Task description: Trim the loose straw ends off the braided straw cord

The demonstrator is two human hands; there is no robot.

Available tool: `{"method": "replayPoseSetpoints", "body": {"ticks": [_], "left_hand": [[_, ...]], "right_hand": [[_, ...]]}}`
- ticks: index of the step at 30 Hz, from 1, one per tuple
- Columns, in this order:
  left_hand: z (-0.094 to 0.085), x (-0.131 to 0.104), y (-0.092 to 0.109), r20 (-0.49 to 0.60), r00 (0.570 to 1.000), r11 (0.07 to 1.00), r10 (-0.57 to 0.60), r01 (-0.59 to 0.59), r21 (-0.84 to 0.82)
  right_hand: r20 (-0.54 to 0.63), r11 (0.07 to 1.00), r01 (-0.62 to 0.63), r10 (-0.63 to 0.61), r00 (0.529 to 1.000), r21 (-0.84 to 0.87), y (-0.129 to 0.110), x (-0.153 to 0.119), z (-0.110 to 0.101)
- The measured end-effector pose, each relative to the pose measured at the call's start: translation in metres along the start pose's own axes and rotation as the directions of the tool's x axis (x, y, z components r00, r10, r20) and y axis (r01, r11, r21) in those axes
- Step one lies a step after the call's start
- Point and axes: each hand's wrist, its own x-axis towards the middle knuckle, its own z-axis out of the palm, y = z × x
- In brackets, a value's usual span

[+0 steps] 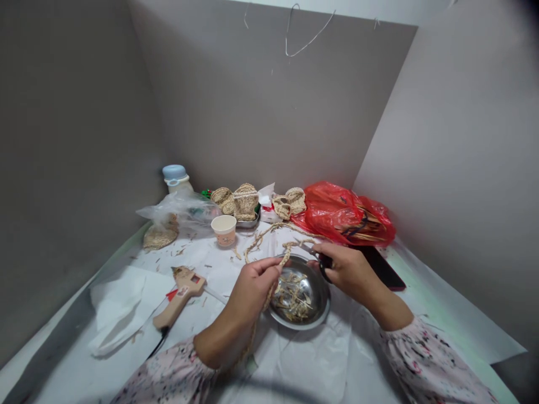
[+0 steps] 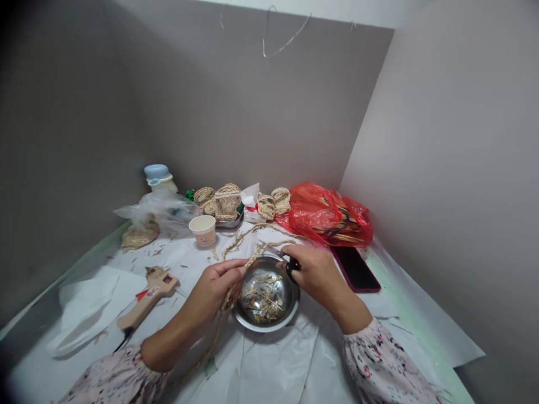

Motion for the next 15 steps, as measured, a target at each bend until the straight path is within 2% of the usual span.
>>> {"method": "replayPoseSetpoints", "body": {"ticks": [2, 4, 6, 9, 13, 14, 15], "left_hand": [[0.000, 0.000, 0.001, -0.006, 1.000, 1.000, -0.004, 0.004, -0.011], [0.000, 0.000, 0.001, 0.001, 1.000, 1.000, -0.007, 0.007, -0.017], [0.000, 0.000, 0.001, 0.020, 1.000, 0.999, 0.000, 0.001, -0.033], [-0.002, -0.001, 0.002, 0.018, 1.000, 0.999, 0.020, -0.019, -0.046], [-0.006, -0.001, 0.005, -0.012, 0.999, 0.999, 0.029, -0.030, -0.029], [-0.006, -0.001, 0.005, -0.013, 1.000, 0.999, 0.028, -0.029, -0.033], [-0.006, -0.001, 0.005, -0.011, 1.000, 0.999, 0.025, -0.026, -0.039]], "right_hand": [[0.027, 0.966, -0.145, 0.142, 0.989, 0.215, -0.008, 0.003, 0.002], [0.116, 0.865, -0.299, 0.275, 0.954, 0.403, -0.018, 0.006, 0.005], [0.235, 0.749, -0.422, 0.351, 0.906, 0.511, -0.028, 0.009, 0.006], [0.417, 0.662, -0.533, 0.346, 0.841, 0.527, -0.039, 0.009, -0.001], [0.652, 0.612, -0.631, 0.235, 0.721, 0.476, -0.042, 0.002, -0.014], [0.667, 0.609, -0.639, 0.229, 0.709, 0.470, -0.042, 0.000, -0.016], [0.645, 0.612, -0.635, 0.253, 0.721, 0.470, -0.042, -0.001, -0.016]]}}
